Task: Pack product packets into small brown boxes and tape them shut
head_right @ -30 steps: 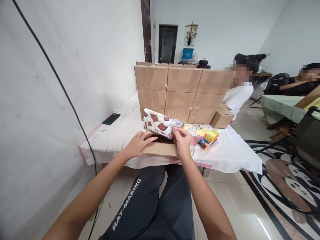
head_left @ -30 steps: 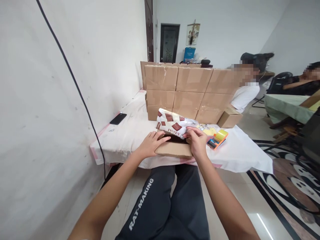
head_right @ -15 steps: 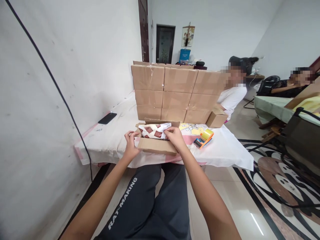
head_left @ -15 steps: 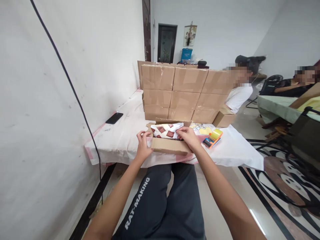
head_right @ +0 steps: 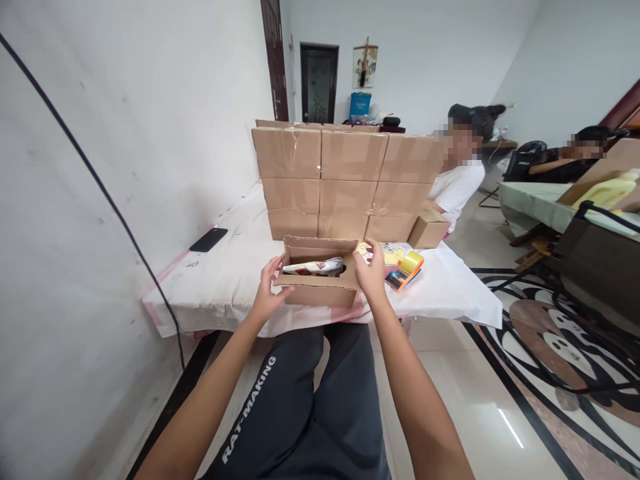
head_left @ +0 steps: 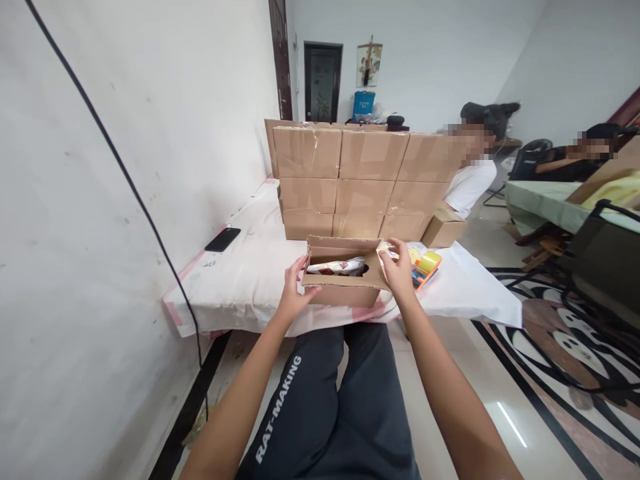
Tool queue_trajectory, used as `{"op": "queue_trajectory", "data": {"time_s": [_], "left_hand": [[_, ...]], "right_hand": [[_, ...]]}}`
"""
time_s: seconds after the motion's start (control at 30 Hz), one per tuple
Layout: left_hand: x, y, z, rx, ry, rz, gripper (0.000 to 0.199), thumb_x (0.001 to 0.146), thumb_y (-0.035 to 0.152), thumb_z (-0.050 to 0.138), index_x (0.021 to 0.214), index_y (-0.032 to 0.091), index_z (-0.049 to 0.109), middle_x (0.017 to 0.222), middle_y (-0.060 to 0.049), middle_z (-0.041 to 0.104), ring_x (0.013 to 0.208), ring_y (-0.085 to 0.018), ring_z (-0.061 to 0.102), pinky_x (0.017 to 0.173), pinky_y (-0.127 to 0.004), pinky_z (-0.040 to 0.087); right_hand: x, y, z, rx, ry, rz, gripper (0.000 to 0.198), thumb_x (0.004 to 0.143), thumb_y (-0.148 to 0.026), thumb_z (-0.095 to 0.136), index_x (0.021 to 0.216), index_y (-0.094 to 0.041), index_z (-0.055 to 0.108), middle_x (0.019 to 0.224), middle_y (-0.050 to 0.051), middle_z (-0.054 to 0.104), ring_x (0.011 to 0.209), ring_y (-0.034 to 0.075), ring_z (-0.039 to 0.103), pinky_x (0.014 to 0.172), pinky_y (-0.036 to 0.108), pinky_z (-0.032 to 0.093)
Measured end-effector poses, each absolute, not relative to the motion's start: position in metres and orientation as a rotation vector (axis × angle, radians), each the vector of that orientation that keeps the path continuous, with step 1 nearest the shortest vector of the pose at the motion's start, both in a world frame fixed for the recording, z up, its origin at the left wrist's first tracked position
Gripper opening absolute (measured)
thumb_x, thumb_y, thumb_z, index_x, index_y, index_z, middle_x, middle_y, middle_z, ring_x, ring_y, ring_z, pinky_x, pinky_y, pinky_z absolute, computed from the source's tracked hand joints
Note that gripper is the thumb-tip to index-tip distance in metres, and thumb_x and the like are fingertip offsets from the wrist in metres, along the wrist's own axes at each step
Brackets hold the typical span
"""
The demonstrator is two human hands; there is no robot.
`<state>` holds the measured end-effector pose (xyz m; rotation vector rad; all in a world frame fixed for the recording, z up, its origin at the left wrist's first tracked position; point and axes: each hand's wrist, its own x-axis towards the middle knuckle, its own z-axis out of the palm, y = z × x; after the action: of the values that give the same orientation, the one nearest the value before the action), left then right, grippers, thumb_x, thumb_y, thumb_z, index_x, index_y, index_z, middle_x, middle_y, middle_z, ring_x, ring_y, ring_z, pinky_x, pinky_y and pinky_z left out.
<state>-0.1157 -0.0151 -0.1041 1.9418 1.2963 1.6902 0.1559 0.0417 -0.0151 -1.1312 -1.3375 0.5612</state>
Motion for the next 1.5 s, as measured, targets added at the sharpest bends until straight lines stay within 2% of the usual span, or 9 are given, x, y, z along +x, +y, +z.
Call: {"op": "queue_trajectory", "data": {"time_s": [0.2, 0.3, 0.47, 0.6, 0.73, 0.9, 1.17, 1.33, 1.5], "left_hand": [[-0.109, -0.012, -0.094, 1.856, 1.309, 1.777, 0.056, 0.088, 0.035, 0.068, 0.141, 0.026, 0.052, 0.138, -0.014, 0.058, 0.124, -0.028, 0.058, 0.097, -0.043, 0.049], [-0.107, -0.014, -0.094, 1.900, 1.348, 1.768, 0.055, 0.089, 0.034, 0.068, 0.141, 0.026, 0.054, 0.137, -0.013, 0.059, 0.121, -0.028, 0.057, 0.097, -0.043, 0.049], [-0.103, -0.018, -0.098, 1.925, 1.375, 1.778, 0.056, 0.091, 0.034, 0.066, 0.144, 0.025, 0.051, 0.141, -0.014, 0.058, 0.125, -0.028, 0.055, 0.095, -0.041, 0.051], [-0.099, -0.018, -0.100, 1.944, 1.387, 1.812, 0.053, 0.091, 0.033, 0.067, 0.140, 0.024, 0.052, 0.143, -0.014, 0.057, 0.131, -0.028, 0.052, 0.100, -0.046, 0.050], [-0.099, -0.018, -0.101, 1.958, 1.391, 1.856, 0.048, 0.092, 0.033, 0.066, 0.138, 0.024, 0.053, 0.142, -0.014, 0.059, 0.131, -0.028, 0.053, 0.103, -0.048, 0.048], [-0.099, -0.021, -0.103, 2.002, 1.348, 1.864, 0.046, 0.093, 0.032, 0.066, 0.136, 0.024, 0.052, 0.145, -0.014, 0.058, 0.132, -0.028, 0.051, 0.104, -0.048, 0.048], [-0.111, 0.004, -0.073, 2.046, 1.109, 1.680, 0.046, 0.086, 0.036, 0.072, 0.118, 0.024, 0.041, 0.161, -0.020, 0.037, 0.151, -0.029, 0.036, 0.117, -0.055, 0.037], [-0.115, 0.003, -0.066, 2.063, 1.120, 1.444, 0.037, 0.086, 0.035, 0.070, 0.112, 0.025, 0.046, 0.149, -0.016, 0.054, 0.152, -0.029, 0.033, 0.120, -0.056, 0.032], [-0.110, -0.001, -0.072, 1.952, 1.095, 1.493, 0.046, 0.094, 0.042, 0.060, 0.134, 0.025, 0.045, 0.150, -0.016, 0.053, 0.150, -0.029, 0.038, 0.123, -0.055, 0.027]], "right_hand": [[0.164, 0.055, -0.042, -1.120, -1.428, 0.946, 0.079, 0.073, -0.043, 0.054, 0.146, -0.022, 0.033, 0.155, 0.016, 0.042, 0.135, 0.022, 0.051, 0.105, 0.036, 0.047], [0.170, 0.056, -0.032, -1.219, -1.535, 1.013, 0.087, 0.064, -0.035, 0.064, 0.146, -0.023, 0.036, 0.147, 0.015, 0.050, 0.127, 0.024, 0.058, 0.096, 0.035, 0.052], [0.171, 0.073, -0.004, -1.540, -1.708, 0.938, 0.082, 0.049, -0.027, 0.087, 0.125, -0.022, 0.056, 0.113, 0.011, 0.069, 0.104, 0.031, 0.066, 0.089, 0.041, 0.052], [0.153, 0.088, 0.009, -1.790, -1.687, 0.788, 0.055, 0.041, -0.009, 0.087, 0.091, -0.019, 0.065, 0.104, 0.019, 0.071, 0.114, 0.042, 0.061, 0.093, 0.047, 0.047], [0.152, 0.090, 0.022, -1.839, -1.707, 0.844, 0.033, 0.047, -0.019, 0.087, 0.065, -0.020, 0.060, 0.079, 0.015, 0.071, 0.097, 0.040, 0.068, 0.081, 0.046, 0.052], [0.173, 0.086, 0.027, -1.743, -1.660, 1.048, 0.026, 0.065, -0.039, 0.078, 0.075, -0.020, 0.065, 0.063, 0.004, 0.066, 0.064, 0.023, 0.065, 0.063, 0.037, 0.053], [0.157, 0.087, -0.004, -1.545, -1.567, 0.973, 0.022, 0.070, -0.030, 0.067, 0.089, -0.021, 0.061, 0.090, 0.003, 0.068, 0.087, 0.019, 0.060, 0.078, 0.030, 0.046], [0.151, 0.092, -0.015, -1.459, -1.489, 0.979, 0.015, 0.078, -0.036, 0.055, 0.078, -0.021, 0.057, 0.081, 0.003, 0.064, 0.085, 0.020, 0.056, 0.078, 0.031, 0.043], [0.152, 0.093, -0.024, -1.349, -1.384, 1.052, 0.019, 0.075, -0.041, 0.064, 0.077, -0.023, 0.059, 0.080, 0.001, 0.064, 0.088, 0.021, 0.059, 0.084, 0.033, 0.045]]}}
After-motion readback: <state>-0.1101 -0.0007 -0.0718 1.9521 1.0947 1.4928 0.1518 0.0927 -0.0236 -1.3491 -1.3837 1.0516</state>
